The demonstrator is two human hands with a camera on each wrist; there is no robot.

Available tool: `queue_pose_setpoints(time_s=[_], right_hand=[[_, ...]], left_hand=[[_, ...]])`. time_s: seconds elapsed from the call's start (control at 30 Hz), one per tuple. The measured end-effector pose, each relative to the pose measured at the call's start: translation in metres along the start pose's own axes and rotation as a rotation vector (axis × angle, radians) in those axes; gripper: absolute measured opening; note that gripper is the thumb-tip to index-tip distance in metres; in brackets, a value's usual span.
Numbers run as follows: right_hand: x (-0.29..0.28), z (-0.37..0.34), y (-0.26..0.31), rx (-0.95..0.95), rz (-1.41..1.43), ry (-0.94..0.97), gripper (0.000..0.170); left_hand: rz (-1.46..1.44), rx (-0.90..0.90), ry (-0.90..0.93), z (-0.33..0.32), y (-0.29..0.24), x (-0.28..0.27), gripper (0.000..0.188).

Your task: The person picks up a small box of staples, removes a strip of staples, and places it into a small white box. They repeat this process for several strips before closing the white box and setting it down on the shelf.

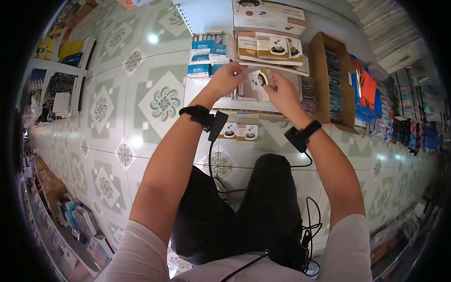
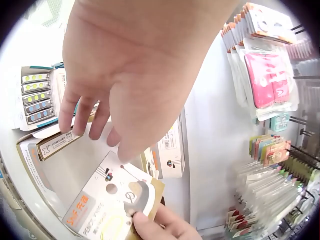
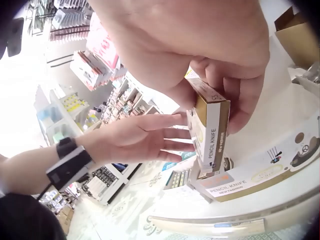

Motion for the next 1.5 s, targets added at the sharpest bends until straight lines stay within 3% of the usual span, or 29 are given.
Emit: queue_pose_setpoints(time_s=[0.1, 0.13, 0.17, 0.23, 0.5, 0.57, 0.63, 0.73, 0.97, 1.03, 1.07, 1.17, 1.23, 1.27, 1.3, 1.33, 1.37, 1.4, 1.43, 1.47, 1.5], right_hand=[[-0.007, -0.023, 0.004, 0.054, 0.204, 0.072, 0.038], [-0.007, -0.030, 0.004, 0.074, 0.263, 0.116, 0.038], [-0.005, -0.037, 0.002, 0.078, 0.258, 0.109, 0.038], [0.006, -0.048, 0.001, 0.106, 0.338, 0.170, 0.042], [0.069, -0.080, 0.001, 0.297, 0.480, 0.363, 0.038], [0.087, -0.079, 0.001, 0.331, 0.508, 0.373, 0.036], [0.100, -0.075, 0.004, 0.441, 0.528, 0.482, 0.035], [0.130, -0.065, -0.016, 0.398, 0.479, 0.580, 0.037], [0.163, -0.060, -0.058, 0.534, 0.364, 0.603, 0.043], [0.165, -0.064, -0.066, 0.660, 0.398, 0.553, 0.046], [0.169, -0.064, -0.074, 0.663, 0.396, 0.553, 0.046], [0.188, -0.067, -0.109, 0.648, 0.358, 0.481, 0.042], [0.199, -0.068, -0.127, 0.500, 0.275, 0.320, 0.041], [0.214, -0.063, -0.159, 0.354, 0.161, 0.277, 0.038], [0.210, -0.059, -0.156, 0.351, 0.154, 0.276, 0.038], [0.203, -0.055, -0.148, 0.284, 0.012, 0.294, 0.037], [0.199, -0.052, -0.139, 0.216, -0.132, 0.316, 0.037], [0.206, -0.049, -0.152, 0.348, -0.107, 0.361, 0.037], [0.211, -0.050, -0.166, 0.344, -0.118, 0.378, 0.037], [0.213, -0.049, -0.178, 0.316, -0.069, 0.324, 0.036], [0.213, -0.050, -0.173, 0.284, -0.019, 0.271, 0.036]], left_hand=[[-0.207, -0.081, 0.164, 0.001, -0.002, -0.004, 0.047], [-0.349, -0.225, 0.307, 0.000, -0.007, -0.010, 0.052], [-0.353, -0.220, 0.314, -0.002, -0.012, -0.019, 0.052], [-0.390, -0.191, 0.549, -0.007, -0.011, -0.030, 0.050], [-0.032, -0.103, 0.973, -0.035, 0.020, -0.029, 0.043], [0.009, -0.190, 1.023, -0.048, 0.037, -0.038, 0.045], [-0.108, -0.295, 1.001, -0.064, 0.051, -0.051, 0.045], [-0.161, -0.431, 0.969, -0.074, 0.085, -0.052, 0.049], [-0.577, -0.716, 0.856, -0.112, 0.165, -0.015, 0.053], [-0.590, -0.710, 0.780, -0.120, 0.171, -0.006, 0.051], [-0.602, -0.704, 0.701, -0.122, 0.174, -0.001, 0.049], [-0.498, -0.616, 0.704, -0.122, 0.181, 0.019, 0.045], [-0.436, -0.603, 0.645, -0.125, 0.194, 0.039, 0.049], [-0.238, -0.539, 0.573, -0.123, 0.196, 0.045, 0.050], [-0.046, -0.472, 0.493, -0.123, 0.198, 0.050, 0.052], [-0.053, -0.469, 0.487, -0.125, 0.196, 0.052, 0.052], [-0.037, -0.385, 0.423, -0.130, 0.195, 0.054, 0.060], [-0.024, -0.306, 0.357, -0.138, 0.191, 0.053, 0.069], [-0.010, -0.234, 0.287, -0.147, 0.189, 0.052, 0.080], [0.049, -0.189, 0.304, -0.155, 0.186, 0.052, 0.095], [0.039, -0.201, 0.285, -0.164, 0.182, 0.052, 0.095]])
Point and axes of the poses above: each hand's wrist, its own z-axis towards the middle knuckle, its own x-axis out of the palm, y = z × x, the point moved 1 cm from there along z, towards the middle knuckle, and after that the axes turned 1 degree about -y, right-handed, at the moved point
